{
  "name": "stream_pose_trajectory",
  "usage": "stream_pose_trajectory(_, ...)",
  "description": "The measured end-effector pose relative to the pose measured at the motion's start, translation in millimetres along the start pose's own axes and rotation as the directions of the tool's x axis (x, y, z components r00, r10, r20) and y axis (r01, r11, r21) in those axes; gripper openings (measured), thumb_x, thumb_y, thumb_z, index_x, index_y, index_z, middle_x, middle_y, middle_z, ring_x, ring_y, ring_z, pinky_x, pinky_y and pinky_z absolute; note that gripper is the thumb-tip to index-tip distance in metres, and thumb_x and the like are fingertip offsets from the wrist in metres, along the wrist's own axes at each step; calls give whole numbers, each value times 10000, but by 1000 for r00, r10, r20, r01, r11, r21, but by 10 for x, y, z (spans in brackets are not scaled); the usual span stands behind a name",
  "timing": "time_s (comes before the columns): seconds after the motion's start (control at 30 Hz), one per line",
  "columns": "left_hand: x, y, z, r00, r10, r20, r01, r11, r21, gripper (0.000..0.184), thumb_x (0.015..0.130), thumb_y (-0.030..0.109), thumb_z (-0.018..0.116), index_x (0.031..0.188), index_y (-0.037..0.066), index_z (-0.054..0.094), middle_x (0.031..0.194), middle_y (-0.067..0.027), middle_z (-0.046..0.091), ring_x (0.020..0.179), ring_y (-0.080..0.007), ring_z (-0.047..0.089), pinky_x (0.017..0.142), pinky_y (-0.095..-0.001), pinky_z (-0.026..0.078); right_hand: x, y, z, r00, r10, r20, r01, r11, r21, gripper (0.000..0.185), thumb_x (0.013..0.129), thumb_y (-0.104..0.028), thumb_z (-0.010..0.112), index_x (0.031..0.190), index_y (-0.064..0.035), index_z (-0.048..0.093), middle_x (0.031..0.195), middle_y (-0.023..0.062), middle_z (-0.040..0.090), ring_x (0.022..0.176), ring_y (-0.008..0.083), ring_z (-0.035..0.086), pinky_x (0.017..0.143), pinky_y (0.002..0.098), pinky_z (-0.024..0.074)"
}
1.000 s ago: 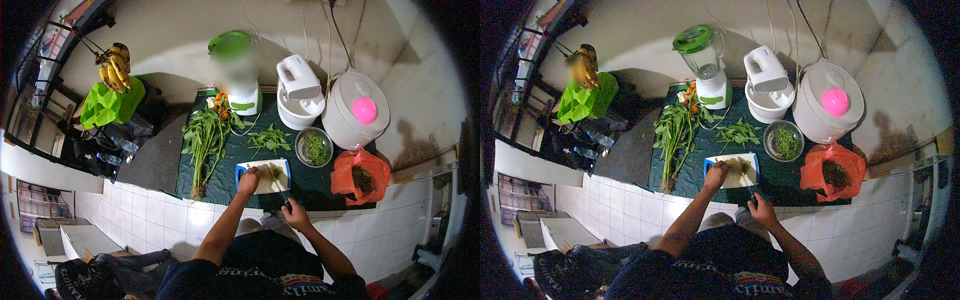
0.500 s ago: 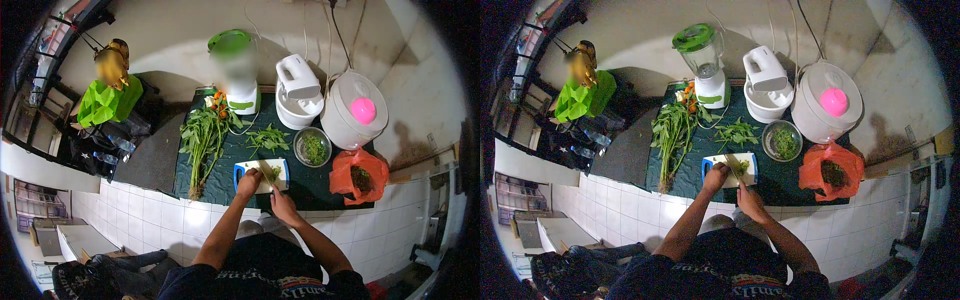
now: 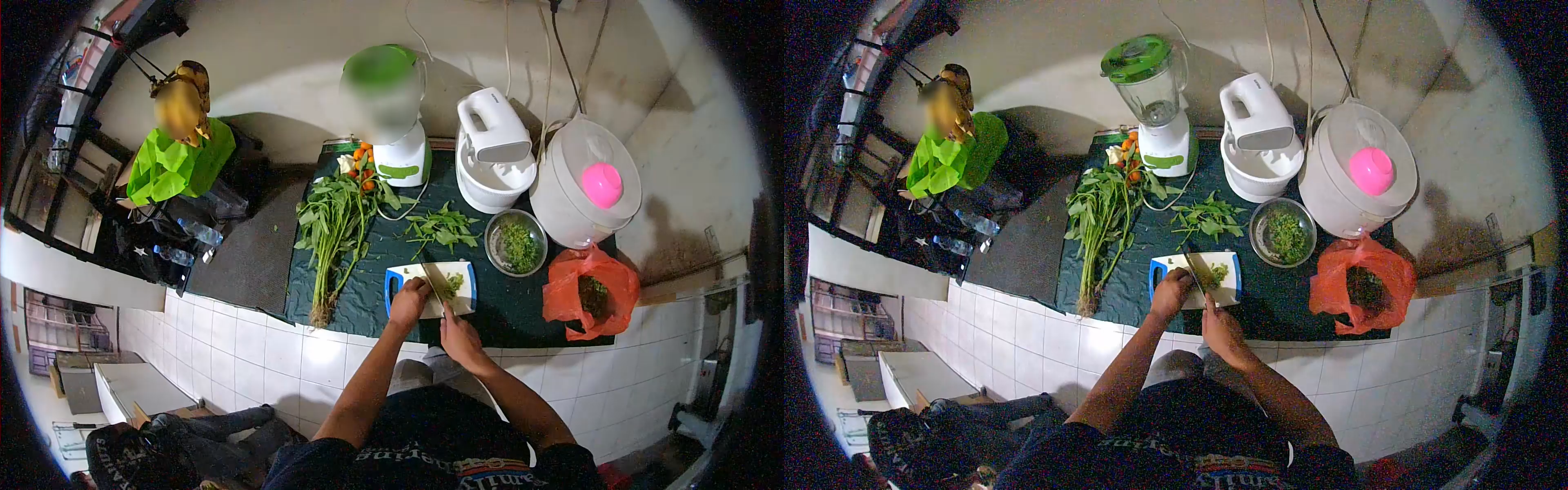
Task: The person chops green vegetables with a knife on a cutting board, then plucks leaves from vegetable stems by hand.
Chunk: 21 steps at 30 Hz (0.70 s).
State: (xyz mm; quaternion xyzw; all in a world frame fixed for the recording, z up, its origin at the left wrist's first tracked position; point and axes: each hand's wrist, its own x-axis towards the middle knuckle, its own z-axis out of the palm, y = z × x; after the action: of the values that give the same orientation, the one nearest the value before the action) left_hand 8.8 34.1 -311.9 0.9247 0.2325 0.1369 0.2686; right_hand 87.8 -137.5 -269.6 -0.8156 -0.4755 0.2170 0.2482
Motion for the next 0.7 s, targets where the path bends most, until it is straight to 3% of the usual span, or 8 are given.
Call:
stream_pose_trajectory(0.2, 1, 8, -30, 999, -43, 14, 44, 998, -53, 243, 808, 87, 605, 1038, 66, 684, 1081, -143, 659, 990, -354, 633, 820, -437, 541, 139, -82, 32, 962, 196, 191, -181, 979, -92, 444, 948, -120, 459, 1326, 88, 355, 809, 300, 645, 737, 441, 666, 647, 548, 525)
stream_pose_trajectory(0.3, 1, 1, -8, 998, -58, 14, 59, 996, -61, 226, 825, 98, 601, 1032, 80, 688, 1072, -141, 664, 975, -352, 642, 809, -436, 545, 278, -126, 37, 974, 200, 104, -191, 978, -85, 341, 966, -169, 471, 1188, 85, 422, 784, 302, 649, 746, 437, 677, 641, 543, 538)
stream_pose_trajectory(0.4, 11, -38, 22, 997, -76, 23, 77, 996, -49, 215, 838, 100, 593, 1028, 92, 691, 1060, -141, 667, 951, -353, 649, 797, -439, 548, 416, -106, 29, 992, 128, 15, -128, 992, -20, 349, 966, -168, 468, 1177, 106, 425, 792, 319, 647, 743, 446, 672, 656, 536, 542)
stream_pose_trajectory(0.53, 3, -53, 22, 999, -51, -3, 51, 997, -52, 210, 844, 94, 584, 1025, 90, 690, 1046, -146, 669, 932, -357, 654, 788, -441, 549, 392, -104, 40, 993, 114, 16, -113, 994, -8, 353, 964, -170, 474, 1154, 126, 439, 790, 317, 648, 733, 451, 667, 648, 523, 541)
stream_pose_trajectory(0.7, 11, -46, -13, 1000, -28, 11, 28, 999, -34, 203, 845, 93, 588, 1025, 75, 681, 1037, -152, 668, 932, -362, 654, 782, -437, 548, 207, -117, 129, 966, 248, 78, -249, 969, -6, 338, 938, -130, 480, 1131, 147, 464, 771, 306, 648, 728, 452, 666, 629, 511, 534)
